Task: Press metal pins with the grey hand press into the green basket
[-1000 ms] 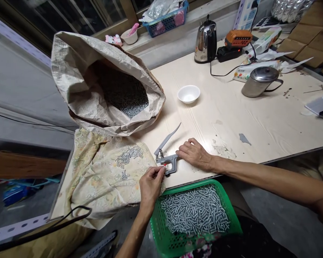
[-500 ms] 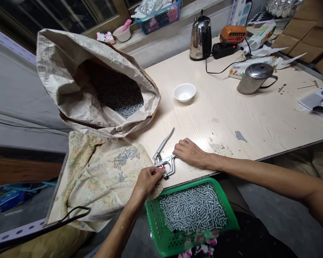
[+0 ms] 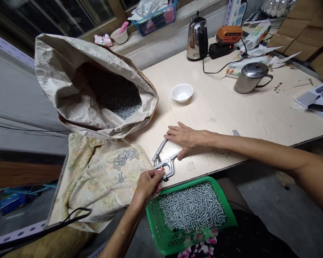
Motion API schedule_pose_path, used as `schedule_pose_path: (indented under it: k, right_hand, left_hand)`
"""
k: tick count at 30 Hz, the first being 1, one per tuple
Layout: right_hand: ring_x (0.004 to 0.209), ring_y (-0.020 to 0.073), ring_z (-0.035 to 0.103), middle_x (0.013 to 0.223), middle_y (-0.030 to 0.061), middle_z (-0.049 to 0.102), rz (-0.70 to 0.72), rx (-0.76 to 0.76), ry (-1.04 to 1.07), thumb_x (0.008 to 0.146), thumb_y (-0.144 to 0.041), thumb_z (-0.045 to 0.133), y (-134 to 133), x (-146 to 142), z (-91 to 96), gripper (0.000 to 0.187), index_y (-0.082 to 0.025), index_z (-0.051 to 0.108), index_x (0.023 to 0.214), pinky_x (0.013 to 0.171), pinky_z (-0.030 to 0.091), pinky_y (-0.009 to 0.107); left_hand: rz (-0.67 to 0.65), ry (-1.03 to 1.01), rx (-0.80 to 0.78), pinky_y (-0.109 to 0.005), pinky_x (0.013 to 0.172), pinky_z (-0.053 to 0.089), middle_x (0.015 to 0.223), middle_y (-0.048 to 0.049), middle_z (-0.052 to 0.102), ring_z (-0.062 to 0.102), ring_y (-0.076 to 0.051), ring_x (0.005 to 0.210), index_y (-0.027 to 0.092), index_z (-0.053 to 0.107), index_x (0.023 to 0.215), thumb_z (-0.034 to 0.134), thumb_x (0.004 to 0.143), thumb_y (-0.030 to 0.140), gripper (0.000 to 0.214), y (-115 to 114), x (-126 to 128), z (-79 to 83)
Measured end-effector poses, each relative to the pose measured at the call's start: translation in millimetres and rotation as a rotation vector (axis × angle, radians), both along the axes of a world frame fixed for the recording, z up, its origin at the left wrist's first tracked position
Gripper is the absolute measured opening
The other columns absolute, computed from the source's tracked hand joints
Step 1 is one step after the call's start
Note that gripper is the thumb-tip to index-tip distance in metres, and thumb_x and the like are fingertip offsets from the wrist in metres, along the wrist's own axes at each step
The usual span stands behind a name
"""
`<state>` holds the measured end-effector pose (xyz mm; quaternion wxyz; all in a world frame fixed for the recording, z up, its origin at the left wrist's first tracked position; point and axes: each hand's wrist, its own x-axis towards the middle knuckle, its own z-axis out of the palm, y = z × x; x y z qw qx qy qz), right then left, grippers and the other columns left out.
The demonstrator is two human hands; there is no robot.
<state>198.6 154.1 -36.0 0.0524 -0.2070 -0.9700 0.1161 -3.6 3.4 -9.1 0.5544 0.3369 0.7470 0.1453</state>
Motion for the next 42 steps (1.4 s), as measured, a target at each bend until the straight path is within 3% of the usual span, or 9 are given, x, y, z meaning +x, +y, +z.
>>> schedule_pose_path:
  k: [7,11,14,17,21,27,32,37,42]
  right_hand:
    - [0.096,0.0279,0.046,0.107,0.0129,0.056,-0.006,0.023,-0.138,0.069,-0.063,0.071,0,-14,11.8,0.065,-0.013,0.059,0.109,0.082,0.039,0.044]
    - [0.092,0.0241,0.046,0.099,0.0092,0.057,-0.032,0.014,-0.128,0.073,-0.053,0.075,-9,-14,13.1,0.046,-0.016,0.061,0.096,0.074,0.037,0.037]
    - [0.09,0.0222,0.046,0.097,0.008,0.057,-0.047,0.0,-0.119,0.074,-0.047,0.077,-15,-13,13.7,0.04,-0.015,0.061,0.094,0.071,0.037,0.034]
    - [0.091,0.0229,0.046,0.101,0.0101,0.057,-0.04,-0.036,-0.164,0.069,-0.046,0.08,-19,-11,17.1,0.048,-0.013,0.062,0.099,0.066,0.038,0.032]
    - [0.094,0.0243,0.047,0.105,0.0123,0.057,-0.06,-0.088,-0.211,0.067,-0.04,0.082,-22,-8,26.7,0.055,-0.011,0.06,0.109,0.066,0.04,0.032]
    - [0.084,0.0192,0.05,0.092,0.009,0.06,-0.089,-0.094,-0.213,0.089,-0.017,0.058,-36,-5,23.9,0.006,-0.013,0.061,0.091,0.07,0.039,0.032]
    - [0.089,0.0212,0.052,0.097,0.0105,0.061,-0.116,-0.101,-0.162,0.092,-0.022,0.054,-37,-1,14.1,0.012,-0.013,0.06,0.096,0.071,0.042,0.033]
    - [0.114,0.0287,0.044,0.126,0.0172,0.05,-0.078,0.009,0.096,0.076,-0.037,0.076,-36,15,16.6,0.064,-0.012,0.047,0.128,0.09,0.042,0.043]
    - [0.097,0.0238,0.045,0.107,0.0107,0.055,-0.082,-0.018,0.186,0.086,-0.031,0.065,-52,21,3.7,0.027,-0.017,0.057,0.107,0.082,0.04,0.038]
  left_hand:
    - [-0.141,0.214,0.069,-0.024,0.043,0.032,0.043,0.0029,0.051,0.044,-0.012,0.038,0.019,0.057,0.065,0.057,0.077,0.052,0.036,-6,-4,0.0]
    - [-0.37,0.678,0.491,-0.031,0.066,0.046,0.079,-0.0063,0.066,0.061,-0.021,0.075,0.017,0.066,0.084,0.056,0.086,0.039,0.025,-6,4,7.8]
    - [-0.605,0.771,0.741,-0.039,0.087,0.047,0.114,-0.0116,0.063,0.055,-0.028,0.106,0.016,0.059,0.116,0.064,0.083,0.034,0.038,10,16,6.6]
    - [-0.8,0.744,0.776,-0.042,0.095,0.045,0.129,-0.0129,0.055,0.049,-0.028,0.112,0.017,0.048,0.129,0.07,0.078,0.032,0.057,35,24,0.1]
    - [-0.939,0.728,0.717,-0.042,0.091,0.046,0.114,-0.0108,0.059,0.05,-0.027,0.104,0.016,0.049,0.125,0.067,0.081,0.03,0.05,56,30,-4.4]
    - [-0.912,0.718,0.723,-0.038,0.081,0.048,0.094,-0.0082,0.06,0.053,-0.024,0.094,0.017,0.059,0.095,0.054,0.089,0.02,0.008,49,41,-7.9]
    - [-0.848,0.703,0.758,-0.041,0.084,0.048,0.098,-0.0086,0.063,0.055,-0.025,0.097,0.018,0.06,0.1,0.054,0.089,0.018,0.013,49,41,-15.1]
    - [-0.576,0.665,0.939,-0.043,0.092,0.046,0.12,-0.0108,0.059,0.053,-0.026,0.111,0.019,0.057,0.12,0.059,0.087,0.035,0.037,44,11,2.8]
    - [-0.494,0.805,0.645,-0.033,0.075,0.044,0.078,-0.0063,0.062,0.056,-0.023,0.086,0.018,0.067,0.07,0.057,0.087,0.039,0.029,11,-8,14.2]
